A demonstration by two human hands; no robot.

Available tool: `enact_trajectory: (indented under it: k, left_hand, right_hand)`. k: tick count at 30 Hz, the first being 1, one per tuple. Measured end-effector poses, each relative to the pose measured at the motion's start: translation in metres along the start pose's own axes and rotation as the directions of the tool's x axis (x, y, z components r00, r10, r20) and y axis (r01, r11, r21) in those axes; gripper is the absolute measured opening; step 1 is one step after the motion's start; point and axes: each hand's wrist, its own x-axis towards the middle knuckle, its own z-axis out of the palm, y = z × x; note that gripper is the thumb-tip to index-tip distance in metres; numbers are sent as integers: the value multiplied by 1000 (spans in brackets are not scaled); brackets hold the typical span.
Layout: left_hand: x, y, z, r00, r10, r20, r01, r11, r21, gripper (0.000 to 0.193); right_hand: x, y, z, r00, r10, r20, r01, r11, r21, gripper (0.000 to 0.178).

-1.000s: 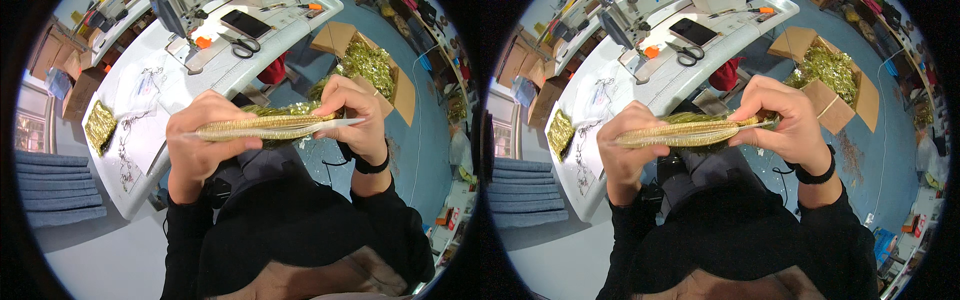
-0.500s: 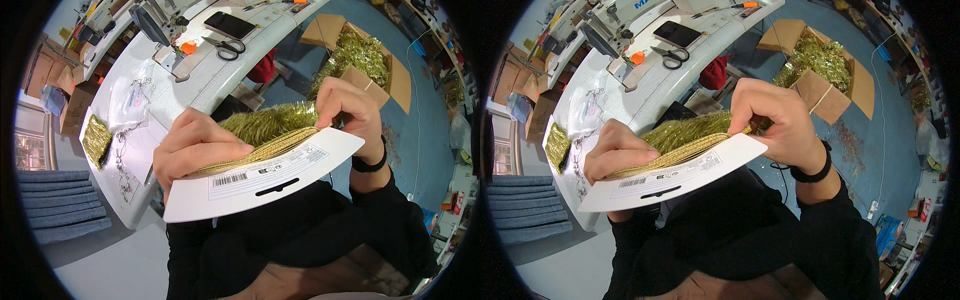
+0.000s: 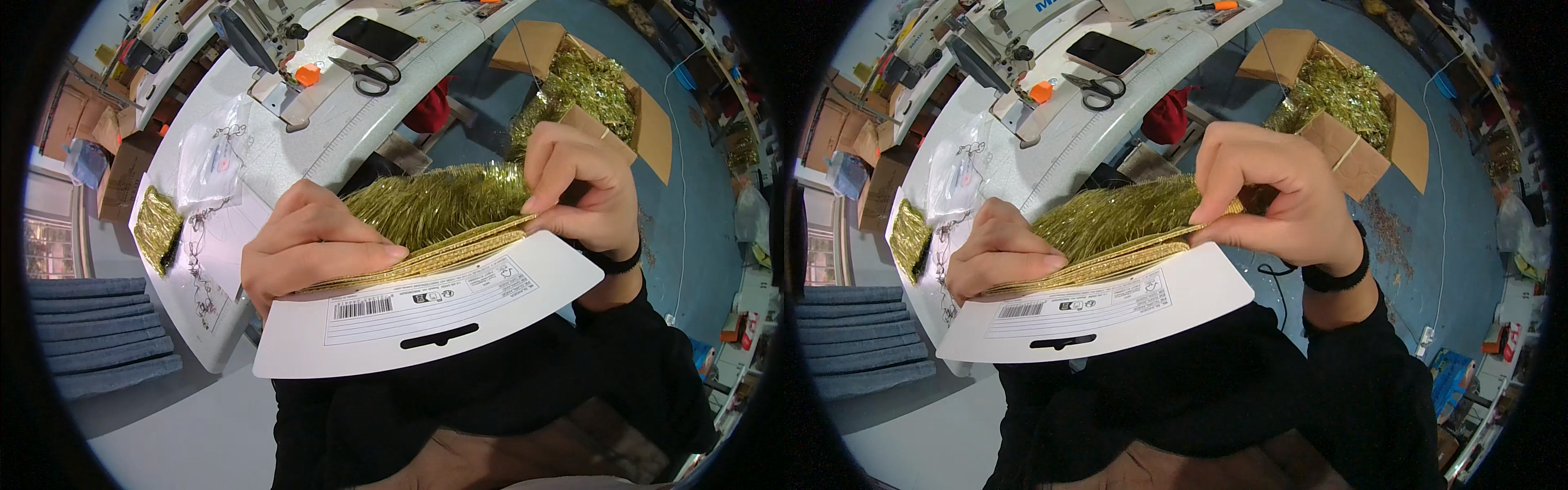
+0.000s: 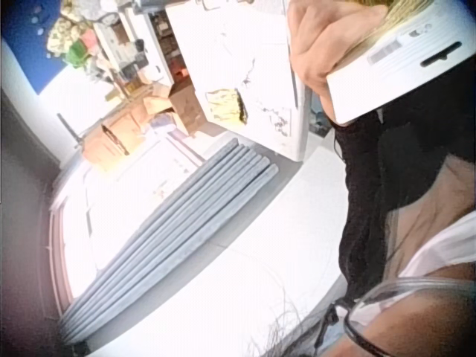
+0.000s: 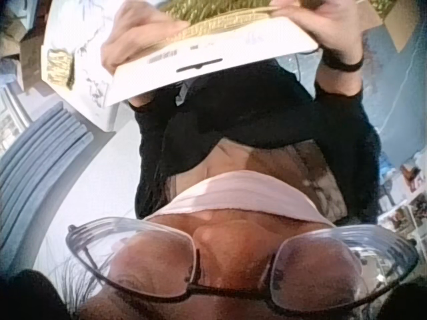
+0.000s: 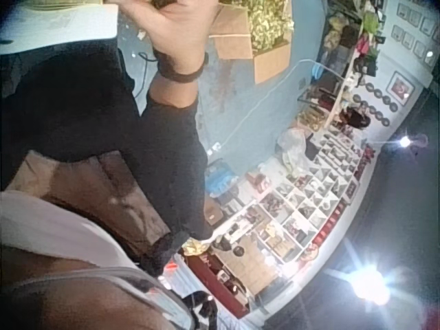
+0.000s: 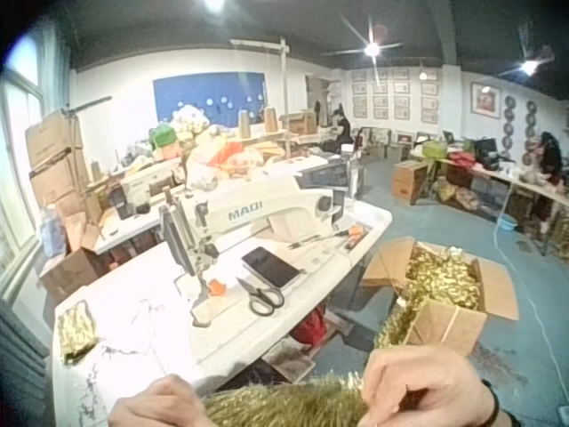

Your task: The person holds a white cardboard backing with a gold tinsel strip attached. They repeatedly fold, unfold, and rotate the backing while manipulating the tinsel with both hands. The person continues to adjust the tinsel and backing throughout the clip without using any tools.

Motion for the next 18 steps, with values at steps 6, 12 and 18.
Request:
enact_trajectory:
  k: [6,12,18]
  left_hand:
    - [3,3,0,999,-40,-22,38,997,-63,47]
    - [3,6,1,996,-78,-38,77,996,-37,48]
    - [0,4,14,982,-84,-169,74,995,-65,48]
  right_hand:
    - [2,-4,-3,997,-78,-7,77,991,-111,19]
    - [0,-6,-1,993,-107,-52,99,985,-139,19]
    - [-1,-6,-2,993,-112,-31,108,987,-117,18]
